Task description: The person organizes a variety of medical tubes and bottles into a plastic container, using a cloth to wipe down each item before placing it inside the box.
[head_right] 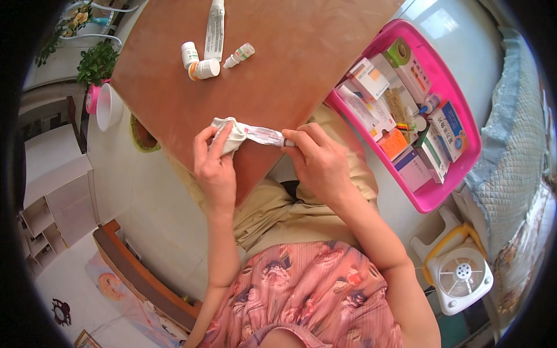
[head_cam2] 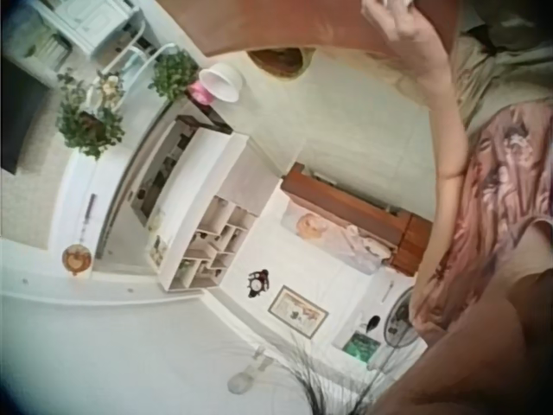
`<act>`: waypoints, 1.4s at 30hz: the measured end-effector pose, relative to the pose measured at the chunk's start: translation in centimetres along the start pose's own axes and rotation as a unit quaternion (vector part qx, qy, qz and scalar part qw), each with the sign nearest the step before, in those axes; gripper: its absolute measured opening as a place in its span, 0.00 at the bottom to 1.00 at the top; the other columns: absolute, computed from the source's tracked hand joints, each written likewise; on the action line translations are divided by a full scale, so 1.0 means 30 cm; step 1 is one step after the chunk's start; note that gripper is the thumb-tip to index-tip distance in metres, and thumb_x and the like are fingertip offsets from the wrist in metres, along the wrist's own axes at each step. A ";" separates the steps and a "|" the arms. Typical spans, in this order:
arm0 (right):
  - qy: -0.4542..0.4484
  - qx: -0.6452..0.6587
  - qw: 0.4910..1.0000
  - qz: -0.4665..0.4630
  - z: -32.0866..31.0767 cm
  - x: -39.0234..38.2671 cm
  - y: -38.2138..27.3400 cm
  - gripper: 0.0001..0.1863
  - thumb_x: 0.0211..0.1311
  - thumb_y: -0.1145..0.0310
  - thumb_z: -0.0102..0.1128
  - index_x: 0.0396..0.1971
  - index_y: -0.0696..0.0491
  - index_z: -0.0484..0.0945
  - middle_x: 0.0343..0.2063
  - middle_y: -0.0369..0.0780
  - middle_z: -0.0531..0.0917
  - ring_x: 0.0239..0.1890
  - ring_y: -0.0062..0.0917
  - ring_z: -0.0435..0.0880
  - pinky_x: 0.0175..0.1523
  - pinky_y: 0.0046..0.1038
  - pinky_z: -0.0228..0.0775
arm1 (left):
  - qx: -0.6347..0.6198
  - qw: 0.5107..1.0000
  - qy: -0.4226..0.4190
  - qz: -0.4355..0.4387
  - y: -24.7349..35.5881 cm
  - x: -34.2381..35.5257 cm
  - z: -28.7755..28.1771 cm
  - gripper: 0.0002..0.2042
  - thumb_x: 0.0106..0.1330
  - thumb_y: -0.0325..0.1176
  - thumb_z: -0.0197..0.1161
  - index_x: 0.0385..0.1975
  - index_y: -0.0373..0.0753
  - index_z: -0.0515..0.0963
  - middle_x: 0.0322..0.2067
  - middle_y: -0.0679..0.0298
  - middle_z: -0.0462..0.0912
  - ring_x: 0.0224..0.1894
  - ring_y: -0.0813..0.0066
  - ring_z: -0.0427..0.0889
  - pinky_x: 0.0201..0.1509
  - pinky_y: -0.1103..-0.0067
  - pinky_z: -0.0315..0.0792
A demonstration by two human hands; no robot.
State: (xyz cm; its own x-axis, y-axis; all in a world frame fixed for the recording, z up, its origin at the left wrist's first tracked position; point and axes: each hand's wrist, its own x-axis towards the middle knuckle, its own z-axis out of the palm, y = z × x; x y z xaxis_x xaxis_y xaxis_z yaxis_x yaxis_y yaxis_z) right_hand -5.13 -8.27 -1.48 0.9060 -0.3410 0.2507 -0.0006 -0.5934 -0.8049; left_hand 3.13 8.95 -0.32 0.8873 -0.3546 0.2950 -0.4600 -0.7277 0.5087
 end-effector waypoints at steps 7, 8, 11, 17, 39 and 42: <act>-0.052 0.082 0.992 0.076 -0.029 -0.036 -0.042 0.11 0.53 0.70 0.70 0.36 0.56 0.81 0.25 0.39 0.79 0.21 0.29 0.77 0.26 0.29 0.69 | -0.152 0.985 0.040 -0.071 0.056 -0.026 -0.078 0.19 0.56 0.13 0.62 0.47 0.38 0.82 0.44 0.63 0.74 0.43 0.71 0.78 0.44 0.77 0.77; -0.051 0.082 0.992 0.076 -0.029 -0.045 -0.037 0.11 0.53 0.70 0.70 0.36 0.56 0.81 0.25 0.39 0.79 0.21 0.29 0.77 0.26 0.29 0.69 | -0.143 0.987 0.034 -0.061 0.076 -0.029 -0.086 0.19 0.57 0.14 0.63 0.47 0.38 0.82 0.45 0.63 0.74 0.44 0.70 0.78 0.45 0.76 0.77; -0.037 0.056 0.996 0.057 -0.016 -0.066 -0.012 0.11 0.54 0.66 0.70 0.34 0.55 0.81 0.24 0.38 0.78 0.19 0.29 0.76 0.25 0.29 0.68 | -0.142 0.990 0.004 -0.023 0.106 -0.042 -0.072 0.19 0.57 0.14 0.63 0.48 0.38 0.81 0.47 0.62 0.74 0.44 0.69 0.78 0.47 0.74 0.76; -0.023 -0.007 1.000 0.017 -0.008 -0.059 0.007 0.12 0.50 0.71 0.73 0.36 0.55 0.83 0.24 0.37 0.79 0.21 0.21 0.79 0.26 0.23 0.70 | -0.039 0.998 -0.052 0.019 0.128 -0.029 -0.032 0.20 0.53 0.15 0.63 0.47 0.39 0.81 0.46 0.64 0.78 0.46 0.64 0.78 0.47 0.72 0.75; -0.025 0.043 0.998 0.048 0.021 -0.048 -0.011 0.16 0.47 0.77 0.72 0.39 0.54 0.82 0.24 0.36 0.80 0.20 0.23 0.78 0.26 0.23 0.71 | -0.007 0.993 -0.039 0.114 0.128 -0.043 -0.012 0.25 0.45 0.10 0.60 0.45 0.39 0.82 0.44 0.60 0.76 0.45 0.61 0.77 0.46 0.68 0.75; -0.033 0.031 0.998 0.042 0.018 -0.046 -0.008 0.15 0.48 0.76 0.72 0.39 0.55 0.82 0.24 0.37 0.80 0.20 0.23 0.78 0.26 0.24 0.70 | -0.023 0.994 -0.032 0.100 0.092 -0.039 0.011 0.25 0.46 0.10 0.59 0.45 0.39 0.82 0.45 0.60 0.76 0.46 0.60 0.77 0.48 0.68 0.75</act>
State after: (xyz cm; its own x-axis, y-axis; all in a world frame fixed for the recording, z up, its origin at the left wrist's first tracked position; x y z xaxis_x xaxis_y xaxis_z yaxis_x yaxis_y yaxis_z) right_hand -6.14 -7.28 -1.92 0.9295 -0.3380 0.1475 -0.0529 -0.5180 -0.8537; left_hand 0.83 7.19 0.47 0.7778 -0.5265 0.3431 -0.6269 -0.6120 0.4820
